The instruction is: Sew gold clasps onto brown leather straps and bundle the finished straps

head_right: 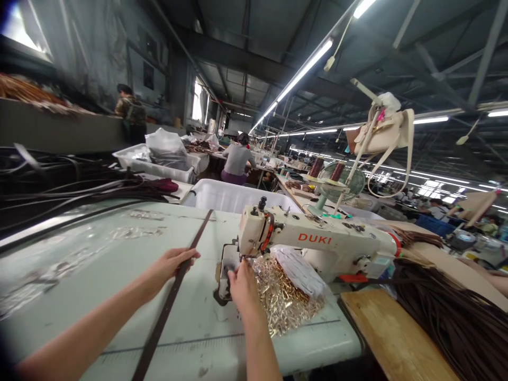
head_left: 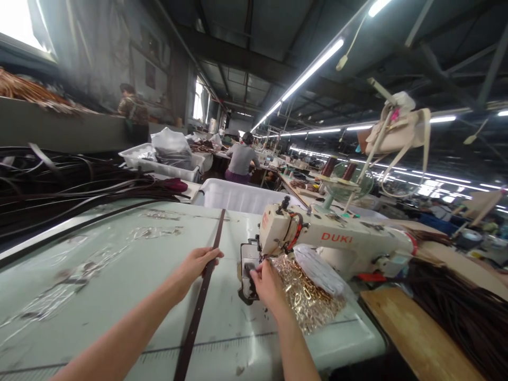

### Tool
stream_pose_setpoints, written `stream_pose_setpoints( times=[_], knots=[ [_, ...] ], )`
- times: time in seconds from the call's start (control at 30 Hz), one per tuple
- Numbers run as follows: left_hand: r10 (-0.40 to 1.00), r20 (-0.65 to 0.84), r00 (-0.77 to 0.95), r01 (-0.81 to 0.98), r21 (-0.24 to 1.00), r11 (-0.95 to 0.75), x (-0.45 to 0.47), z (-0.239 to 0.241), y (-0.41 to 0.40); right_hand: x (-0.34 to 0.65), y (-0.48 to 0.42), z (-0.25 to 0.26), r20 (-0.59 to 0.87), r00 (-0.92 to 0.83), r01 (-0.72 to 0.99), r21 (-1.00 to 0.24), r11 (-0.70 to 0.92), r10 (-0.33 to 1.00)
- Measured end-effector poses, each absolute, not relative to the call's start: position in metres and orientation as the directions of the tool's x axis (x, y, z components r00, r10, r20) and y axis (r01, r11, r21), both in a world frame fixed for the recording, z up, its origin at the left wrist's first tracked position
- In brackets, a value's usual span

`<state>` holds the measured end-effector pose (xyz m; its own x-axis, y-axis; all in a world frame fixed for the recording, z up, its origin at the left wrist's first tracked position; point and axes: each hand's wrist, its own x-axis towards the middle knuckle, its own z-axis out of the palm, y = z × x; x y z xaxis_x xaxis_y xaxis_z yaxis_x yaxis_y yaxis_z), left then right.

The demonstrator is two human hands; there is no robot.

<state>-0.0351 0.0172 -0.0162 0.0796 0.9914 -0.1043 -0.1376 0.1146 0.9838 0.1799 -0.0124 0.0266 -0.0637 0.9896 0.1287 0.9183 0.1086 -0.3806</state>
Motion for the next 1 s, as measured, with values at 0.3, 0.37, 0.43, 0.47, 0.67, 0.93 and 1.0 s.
stream_pose_setpoints(
  times=[0.3,0.37,0.43,0.47,0.67,0.93,1.0],
  knots=[
    [0.988,-0.137,0.078,-0.199,0.968,0.150,-0.036,-0.009,0.013,0.214,-0.061,0.027,0.084,-0.135,0.779,-0.607,0.158,0.987],
    [0.984,-0.153,0.091,-0.193,0.967,0.168,-0.036,-0.006,0.011,0.209,-0.052,0.020,0.153,-0.049,0.799,-0.587,0.130,0.987],
    [0.982,-0.150,0.116,-0.209,0.963,0.172,-0.037,-0.004,0.009,0.197,-0.041,0.016,0.102,-0.075,0.710,-0.693,0.125,0.992],
    [0.981,-0.140,0.131,-0.225,0.960,0.167,-0.038,-0.003,0.008,0.188,-0.036,0.016,0.039,-0.094,0.611,-0.787,0.089,0.995],
    [0.988,-0.101,0.120,-0.259,0.957,0.130,-0.045,-0.003,0.009,0.127,-0.010,0.015,-0.341,-0.283,-0.100,-0.919,-0.381,0.897],
    [0.997,-0.009,0.076,-0.248,0.968,0.028,-0.048,-0.004,0.011,0.093,0.003,0.007,-0.134,-0.152,-0.183,-0.970,-0.161,0.979],
    [0.997,-0.022,0.072,-0.286,0.957,0.042,-0.048,-0.003,0.010,0.092,0.004,0.003,0.003,-0.094,0.009,-1.000,0.003,0.996]
  ],
)
